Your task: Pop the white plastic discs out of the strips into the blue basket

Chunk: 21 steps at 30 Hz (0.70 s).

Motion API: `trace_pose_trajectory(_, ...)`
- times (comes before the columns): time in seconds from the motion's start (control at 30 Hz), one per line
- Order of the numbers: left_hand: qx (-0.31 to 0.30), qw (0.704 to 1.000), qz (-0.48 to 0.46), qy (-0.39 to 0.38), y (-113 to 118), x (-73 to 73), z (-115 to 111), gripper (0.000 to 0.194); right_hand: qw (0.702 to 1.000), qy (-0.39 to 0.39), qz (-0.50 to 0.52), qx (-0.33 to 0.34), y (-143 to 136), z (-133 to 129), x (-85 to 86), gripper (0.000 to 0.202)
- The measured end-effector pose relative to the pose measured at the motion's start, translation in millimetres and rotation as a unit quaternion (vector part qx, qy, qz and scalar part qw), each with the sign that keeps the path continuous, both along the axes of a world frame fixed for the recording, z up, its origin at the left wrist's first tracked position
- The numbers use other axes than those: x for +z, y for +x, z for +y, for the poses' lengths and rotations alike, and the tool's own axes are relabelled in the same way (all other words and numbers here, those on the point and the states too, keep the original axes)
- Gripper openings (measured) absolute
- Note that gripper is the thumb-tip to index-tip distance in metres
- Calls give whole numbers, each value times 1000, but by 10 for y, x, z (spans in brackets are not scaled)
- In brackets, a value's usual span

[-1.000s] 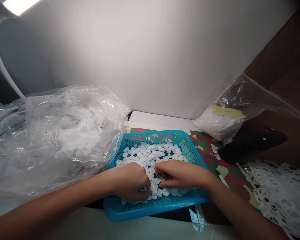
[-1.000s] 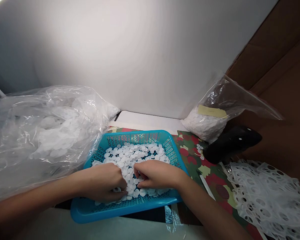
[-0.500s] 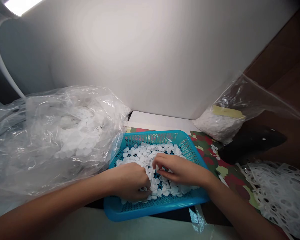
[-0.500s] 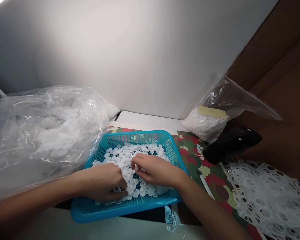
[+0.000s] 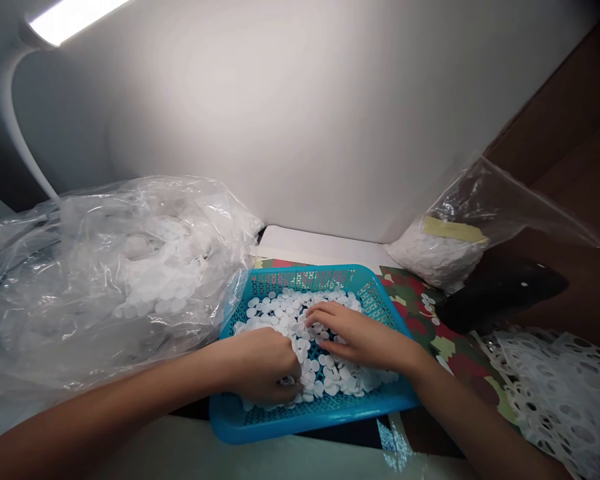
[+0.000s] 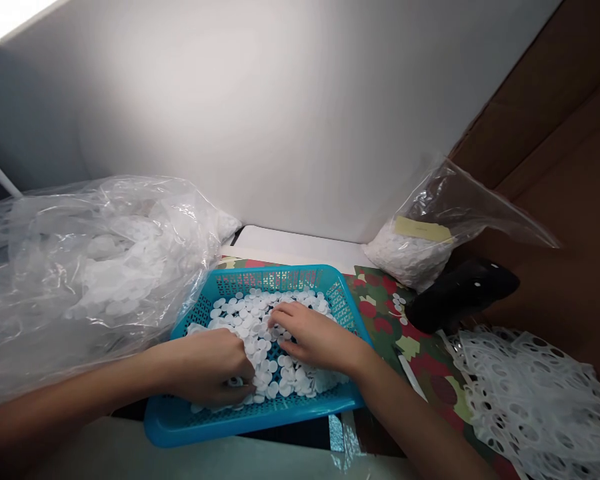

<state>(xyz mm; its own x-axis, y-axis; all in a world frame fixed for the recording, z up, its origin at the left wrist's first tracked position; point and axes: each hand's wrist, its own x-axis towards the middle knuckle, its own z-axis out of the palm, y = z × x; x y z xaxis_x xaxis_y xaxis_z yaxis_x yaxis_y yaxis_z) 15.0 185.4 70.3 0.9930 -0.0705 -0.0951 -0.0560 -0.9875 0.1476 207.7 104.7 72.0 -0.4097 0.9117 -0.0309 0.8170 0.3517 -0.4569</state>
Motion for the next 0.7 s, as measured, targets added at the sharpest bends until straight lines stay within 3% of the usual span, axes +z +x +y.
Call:
trace_pose_trajectory(0.1,-1,1000,4,7,3,13,-10,24,1000,1,-9,1,-25,8,18,15)
trace_pose_trajectory(0.4,6,1000,8,12,-2,16,-14,23,999,-20,37,-9,-79,-10,11,17)
trace_pose_trajectory(0.7,7,1000,-4,18,-6,-7,-20,21,999,-14,-44,-4,-118,-1,21,19)
